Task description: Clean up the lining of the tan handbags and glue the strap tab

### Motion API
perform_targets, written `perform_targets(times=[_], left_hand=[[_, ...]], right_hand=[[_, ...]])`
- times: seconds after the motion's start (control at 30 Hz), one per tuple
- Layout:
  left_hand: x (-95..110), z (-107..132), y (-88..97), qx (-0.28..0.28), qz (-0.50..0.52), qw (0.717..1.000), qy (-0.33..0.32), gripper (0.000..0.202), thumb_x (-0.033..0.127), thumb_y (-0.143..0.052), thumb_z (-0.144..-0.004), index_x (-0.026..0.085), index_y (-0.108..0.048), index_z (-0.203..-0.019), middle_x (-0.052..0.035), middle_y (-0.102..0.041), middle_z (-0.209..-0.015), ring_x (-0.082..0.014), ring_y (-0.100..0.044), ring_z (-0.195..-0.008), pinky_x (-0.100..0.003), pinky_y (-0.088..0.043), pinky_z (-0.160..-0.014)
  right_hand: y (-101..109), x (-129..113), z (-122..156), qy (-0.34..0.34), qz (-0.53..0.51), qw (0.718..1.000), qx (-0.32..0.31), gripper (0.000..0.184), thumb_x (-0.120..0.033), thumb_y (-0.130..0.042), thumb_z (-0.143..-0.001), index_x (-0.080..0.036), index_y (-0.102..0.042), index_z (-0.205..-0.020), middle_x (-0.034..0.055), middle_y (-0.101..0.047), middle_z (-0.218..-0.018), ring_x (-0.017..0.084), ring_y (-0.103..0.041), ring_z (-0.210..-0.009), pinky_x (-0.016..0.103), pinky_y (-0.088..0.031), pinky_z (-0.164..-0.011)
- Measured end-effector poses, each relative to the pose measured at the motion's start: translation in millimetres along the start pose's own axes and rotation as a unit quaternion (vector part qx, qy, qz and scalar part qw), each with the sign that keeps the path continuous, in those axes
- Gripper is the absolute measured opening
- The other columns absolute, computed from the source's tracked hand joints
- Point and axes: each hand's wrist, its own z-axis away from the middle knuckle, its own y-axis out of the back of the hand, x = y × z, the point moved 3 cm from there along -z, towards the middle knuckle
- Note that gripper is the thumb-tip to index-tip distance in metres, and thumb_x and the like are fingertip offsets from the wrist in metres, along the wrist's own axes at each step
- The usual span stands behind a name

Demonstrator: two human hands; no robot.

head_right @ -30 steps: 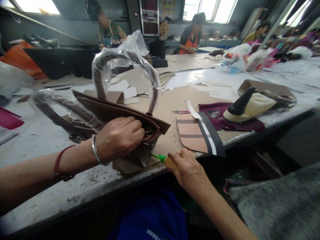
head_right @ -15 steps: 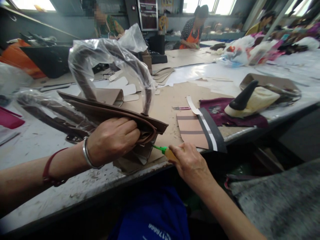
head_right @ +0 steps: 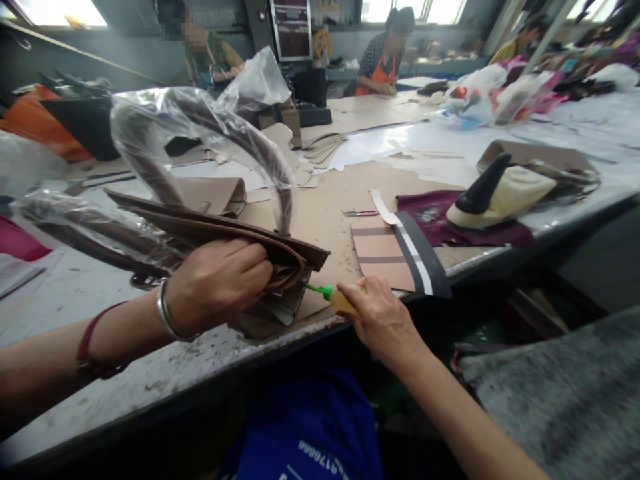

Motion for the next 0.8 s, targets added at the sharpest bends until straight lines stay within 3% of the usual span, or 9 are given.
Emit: perform_targets(times=[0.13, 0.3, 0.47, 0.67, 0.8], left_hand=[[2, 1, 1.0, -0.002, 0.001, 1.000, 0.000, 0.028, 0.012, -0.038, -0.082, 0.016, -0.046, -0.056, -0.0028, -0.044, -0.056, -0.0154, -0.039, -0.054, -0.027, -0.028, -0.046], [4, 3, 4.8, 0.000, 0.005, 1.000, 0.005, 0.029, 0.011, -0.037, -0.082, 0.016, -0.047, -0.055, -0.0026, -0.043, -0.055, -0.0159, -0.038, -0.053, -0.028, -0.028, -0.046], [9, 9, 11.7, 0.000, 0.015, 1.000, 0.010, 0.032, 0.010, -0.034, -0.082, 0.016, -0.046, -0.054, -0.0022, -0.042, -0.054, -0.0155, -0.037, -0.052, -0.028, -0.027, -0.047], [18, 22, 18.9, -0.006, 0.039, 0.999, 0.022, 0.031, 0.010, -0.034, -0.083, 0.016, -0.047, -0.055, -0.0021, -0.044, -0.055, -0.0150, -0.038, -0.053, -0.028, -0.027, -0.048], [26, 32, 22.6, -0.002, 0.049, 0.998, 0.032, 0.030, 0.009, -0.034, -0.083, 0.017, -0.045, -0.056, -0.0012, -0.044, -0.053, -0.0143, -0.037, -0.049, -0.028, -0.027, -0.047]], right_hand=[[-5, -3, 5, 0.011, -0.018, 1.000, -0.022, 0.035, -0.017, -0.051, -0.080, -0.021, -0.047, -0.114, 0.0080, -0.049, -0.091, 0.022, -0.047, -0.088, 0.035, -0.044, -0.077], [-10, -8, 16, 0.006, -0.076, 0.996, -0.053, 0.033, -0.023, -0.054, -0.079, -0.023, -0.049, -0.111, 0.0063, -0.049, -0.094, 0.020, -0.048, -0.088, 0.033, -0.044, -0.078], [-7, -7, 15, -0.008, -0.070, 0.997, -0.027, 0.035, -0.022, -0.053, -0.079, -0.024, -0.047, -0.113, 0.0065, -0.049, -0.093, 0.020, -0.048, -0.088, 0.034, -0.044, -0.077], [-4, -12, 17, -0.003, -0.074, 0.996, -0.056, 0.032, -0.023, -0.054, -0.079, -0.023, -0.050, -0.110, 0.0068, -0.049, -0.092, 0.019, -0.048, -0.086, 0.032, -0.044, -0.074], [0, -13, 15, -0.015, -0.054, 0.998, -0.034, 0.034, -0.021, -0.053, -0.079, -0.022, -0.049, -0.113, 0.0075, -0.049, -0.093, 0.020, -0.047, -0.088, 0.033, -0.043, -0.077]])
